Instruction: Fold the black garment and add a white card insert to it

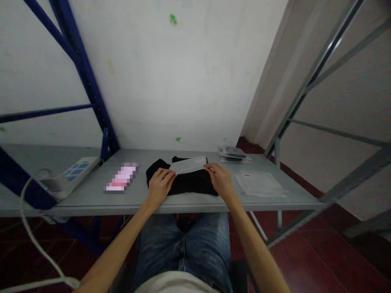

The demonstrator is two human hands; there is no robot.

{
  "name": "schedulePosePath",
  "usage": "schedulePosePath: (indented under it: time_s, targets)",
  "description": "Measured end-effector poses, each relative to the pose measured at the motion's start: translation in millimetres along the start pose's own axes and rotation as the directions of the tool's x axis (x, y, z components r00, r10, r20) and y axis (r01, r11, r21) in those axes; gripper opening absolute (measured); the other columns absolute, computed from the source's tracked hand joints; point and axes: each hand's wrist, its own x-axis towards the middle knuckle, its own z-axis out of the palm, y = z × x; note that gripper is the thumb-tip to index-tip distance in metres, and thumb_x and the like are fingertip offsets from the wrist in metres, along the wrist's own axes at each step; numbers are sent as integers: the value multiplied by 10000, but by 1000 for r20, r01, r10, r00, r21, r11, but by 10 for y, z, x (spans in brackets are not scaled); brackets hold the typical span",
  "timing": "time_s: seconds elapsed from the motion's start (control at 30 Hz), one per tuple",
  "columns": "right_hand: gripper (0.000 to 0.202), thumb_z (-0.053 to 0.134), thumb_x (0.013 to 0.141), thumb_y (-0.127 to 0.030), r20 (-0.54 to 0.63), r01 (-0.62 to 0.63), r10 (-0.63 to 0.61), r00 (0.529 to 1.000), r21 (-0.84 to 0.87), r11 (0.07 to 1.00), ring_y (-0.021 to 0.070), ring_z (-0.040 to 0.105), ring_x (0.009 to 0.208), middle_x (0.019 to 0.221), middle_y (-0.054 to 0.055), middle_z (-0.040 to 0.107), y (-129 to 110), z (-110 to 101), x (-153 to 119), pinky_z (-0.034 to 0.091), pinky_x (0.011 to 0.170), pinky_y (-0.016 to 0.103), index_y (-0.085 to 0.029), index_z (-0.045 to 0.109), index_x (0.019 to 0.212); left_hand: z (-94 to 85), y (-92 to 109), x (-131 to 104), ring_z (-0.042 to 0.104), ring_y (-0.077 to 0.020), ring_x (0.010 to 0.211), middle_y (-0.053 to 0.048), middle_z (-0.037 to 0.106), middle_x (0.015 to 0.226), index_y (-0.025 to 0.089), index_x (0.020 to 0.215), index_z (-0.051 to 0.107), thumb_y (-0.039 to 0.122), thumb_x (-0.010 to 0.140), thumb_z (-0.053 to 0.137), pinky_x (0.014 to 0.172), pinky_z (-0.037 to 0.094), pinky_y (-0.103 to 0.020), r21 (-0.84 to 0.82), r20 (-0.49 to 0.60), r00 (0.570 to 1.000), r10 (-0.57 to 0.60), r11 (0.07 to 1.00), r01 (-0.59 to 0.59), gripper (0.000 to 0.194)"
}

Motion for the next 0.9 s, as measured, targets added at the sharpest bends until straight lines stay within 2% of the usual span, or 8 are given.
schedulePosePath:
  time_s: [0.17,0.6,0.8,0.9]
  targets:
    - [259,449,1068,-348,-35,-71,73,997,39,997,221,712,1047,1105,73,760,214,-159,22,571,898,332,-236,683,1064,-54,-87,10,657,-225,971,-65,725,1009,239,1006,707,316,1046,530,898,553,-380,6,-25,999,-21,1000,21,198]
    - [250,454,1058,-333,-17,-83,84,996,42,996,226,709,1047,1106,76,757,302,-147,27,568,904,344,-232,683,1065,-41,-73,-3,703,-195,955,-57,719,1043,233,1021,693,343,1050,517,841,561,-303,-54,-17,994,-105,993,104,210]
    - [223,461,1053,-317,-7,-41,43,999,125,991,217,705,1059,1109,72,749,184,-64,23,570,918,332,-242,670,1071,-31,-43,-4,680,-186,921,-57,689,1051,241,1114,691,423,1008,588,742,567,-280,-136,83,989,-124,982,134,235]
    - [206,465,1047,-304,-13,8,-6,1000,163,987,219,706,1054,1102,71,746,100,4,27,566,935,342,-247,663,1066,-11,-58,-12,672,-179,879,-43,687,977,237,1026,718,445,1003,605,740,552,-284,-174,151,986,-64,981,90,238]
